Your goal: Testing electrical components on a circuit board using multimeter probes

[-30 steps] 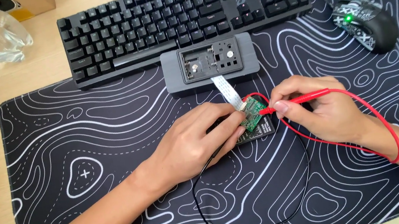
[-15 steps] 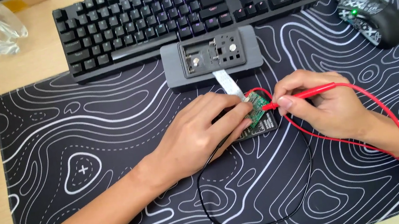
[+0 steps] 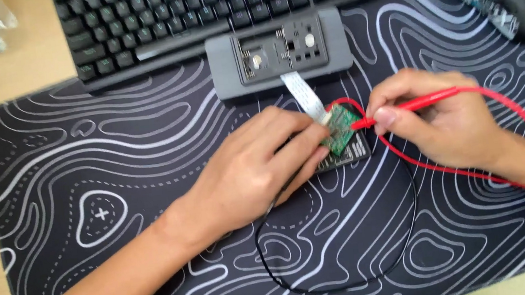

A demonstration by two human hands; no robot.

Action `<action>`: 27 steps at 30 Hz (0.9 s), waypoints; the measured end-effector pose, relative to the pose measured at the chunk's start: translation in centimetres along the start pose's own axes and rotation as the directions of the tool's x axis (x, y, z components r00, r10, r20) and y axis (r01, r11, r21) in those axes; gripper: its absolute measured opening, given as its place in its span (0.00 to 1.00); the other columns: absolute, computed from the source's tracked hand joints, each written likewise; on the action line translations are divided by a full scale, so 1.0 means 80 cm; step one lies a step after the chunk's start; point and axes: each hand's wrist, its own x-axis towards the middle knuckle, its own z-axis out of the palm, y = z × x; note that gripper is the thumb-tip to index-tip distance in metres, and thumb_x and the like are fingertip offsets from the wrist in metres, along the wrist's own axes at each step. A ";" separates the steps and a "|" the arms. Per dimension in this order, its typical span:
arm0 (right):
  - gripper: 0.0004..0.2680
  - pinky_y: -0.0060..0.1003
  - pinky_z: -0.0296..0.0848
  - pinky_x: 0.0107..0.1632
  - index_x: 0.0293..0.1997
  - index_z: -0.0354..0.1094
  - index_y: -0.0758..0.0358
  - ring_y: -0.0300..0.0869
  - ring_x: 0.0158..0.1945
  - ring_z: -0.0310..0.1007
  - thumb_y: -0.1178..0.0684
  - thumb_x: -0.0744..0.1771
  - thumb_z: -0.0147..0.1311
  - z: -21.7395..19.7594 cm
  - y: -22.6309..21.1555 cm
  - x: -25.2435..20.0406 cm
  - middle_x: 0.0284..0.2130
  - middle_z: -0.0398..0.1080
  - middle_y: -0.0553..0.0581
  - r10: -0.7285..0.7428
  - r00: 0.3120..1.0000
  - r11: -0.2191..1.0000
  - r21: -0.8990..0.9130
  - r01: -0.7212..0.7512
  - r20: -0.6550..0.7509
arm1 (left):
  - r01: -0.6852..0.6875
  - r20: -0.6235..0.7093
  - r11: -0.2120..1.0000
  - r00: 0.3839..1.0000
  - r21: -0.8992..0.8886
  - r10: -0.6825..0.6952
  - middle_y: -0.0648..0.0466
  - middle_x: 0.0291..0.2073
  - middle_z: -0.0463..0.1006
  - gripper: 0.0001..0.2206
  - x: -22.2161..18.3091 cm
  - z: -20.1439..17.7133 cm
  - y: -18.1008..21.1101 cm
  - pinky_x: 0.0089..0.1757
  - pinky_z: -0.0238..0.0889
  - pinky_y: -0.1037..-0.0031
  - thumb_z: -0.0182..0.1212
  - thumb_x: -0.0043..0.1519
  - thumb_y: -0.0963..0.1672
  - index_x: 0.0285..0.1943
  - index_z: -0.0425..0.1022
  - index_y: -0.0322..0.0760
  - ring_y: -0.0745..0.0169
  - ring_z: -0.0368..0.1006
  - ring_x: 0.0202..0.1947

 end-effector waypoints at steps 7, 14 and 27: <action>0.05 0.33 0.82 0.47 0.48 0.76 0.71 0.43 0.38 0.85 0.60 0.74 0.57 0.003 0.001 -0.005 0.36 0.81 0.61 -0.090 0.996 0.995 0.052 0.090 -0.012 | 0.025 0.001 1.000 1.000 -0.001 -0.025 0.39 0.50 0.77 0.07 -0.006 0.004 0.002 0.46 0.75 0.59 0.64 0.80 0.36 0.61 0.77 0.19 0.42 0.75 0.43; 0.04 0.36 0.83 0.49 0.50 0.76 0.79 0.51 0.43 0.84 0.66 0.73 0.59 0.006 -0.008 -0.001 0.41 0.82 0.69 -0.210 0.977 0.976 0.047 0.211 -0.035 | 0.011 0.001 1.000 1.000 0.008 -0.011 0.39 0.49 0.77 0.06 -0.005 0.006 0.001 0.45 0.74 0.58 0.63 0.80 0.36 0.60 0.77 0.19 0.42 0.75 0.42; 0.04 0.29 0.82 0.41 0.53 0.74 0.76 0.43 0.39 0.82 0.64 0.76 0.55 -0.001 0.002 0.000 0.39 0.79 0.65 0.099 0.992 0.987 0.138 -0.087 -0.083 | -0.009 -0.020 0.998 1.000 0.064 0.011 0.39 0.48 0.79 0.06 -0.007 0.013 0.001 0.43 0.75 0.59 0.65 0.80 0.37 0.59 0.78 0.19 0.43 0.76 0.42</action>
